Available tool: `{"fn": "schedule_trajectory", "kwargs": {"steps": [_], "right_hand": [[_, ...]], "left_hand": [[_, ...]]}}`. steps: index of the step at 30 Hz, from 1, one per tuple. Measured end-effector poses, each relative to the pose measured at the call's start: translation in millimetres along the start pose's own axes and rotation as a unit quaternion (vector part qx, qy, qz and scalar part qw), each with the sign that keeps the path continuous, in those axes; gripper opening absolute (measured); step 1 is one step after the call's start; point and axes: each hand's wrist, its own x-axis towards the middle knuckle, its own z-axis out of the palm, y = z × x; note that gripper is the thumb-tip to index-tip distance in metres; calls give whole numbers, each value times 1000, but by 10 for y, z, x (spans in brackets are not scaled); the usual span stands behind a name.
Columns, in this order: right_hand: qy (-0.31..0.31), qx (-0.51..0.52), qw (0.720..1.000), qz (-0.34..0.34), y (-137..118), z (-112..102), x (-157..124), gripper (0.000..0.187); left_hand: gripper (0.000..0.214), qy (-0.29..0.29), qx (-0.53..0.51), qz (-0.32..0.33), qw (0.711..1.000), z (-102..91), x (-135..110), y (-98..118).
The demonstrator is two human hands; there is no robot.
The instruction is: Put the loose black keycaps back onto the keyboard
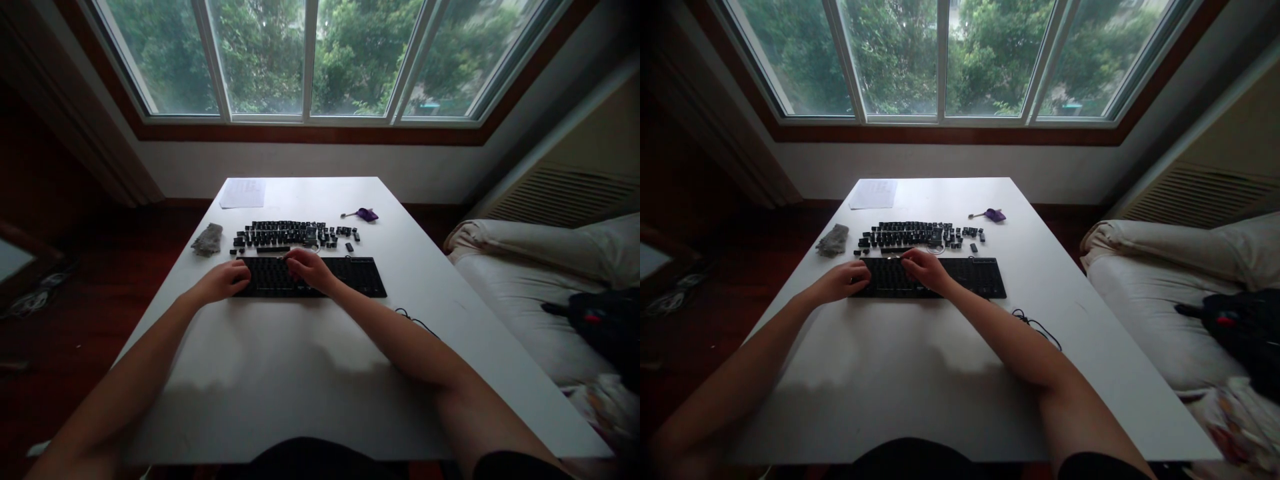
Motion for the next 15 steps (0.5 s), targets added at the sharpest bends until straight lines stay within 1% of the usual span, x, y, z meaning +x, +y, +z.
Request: {"fn": "schedule_trajectory", "kwargs": {"steps": [2, 3, 6, 8, 15], "right_hand": [[5, -23, 1000, -10, -21, 90, 34, 36], [10, -16, 1000, -14, -27, 134, 61, 35], [21, 54, 998, -12, -20, 268, 169, 30], [16, 68, 998, -9, 2, 357, 245, 28], [-57, -30, 998, -13, 151, 602, 377, 29]], "left_hand": [[17, 14, -10, 16, 1000, 30, -92, 17], [17, 22, -14, 20, 999, 42, -134, 18], [18, 47, -18, 16, 999, 81, -231, 8], [17, 55, -15, 15, 998, 116, -268, 3], [15, 82, -7, 8, 997, 215, -281, 0]]}}
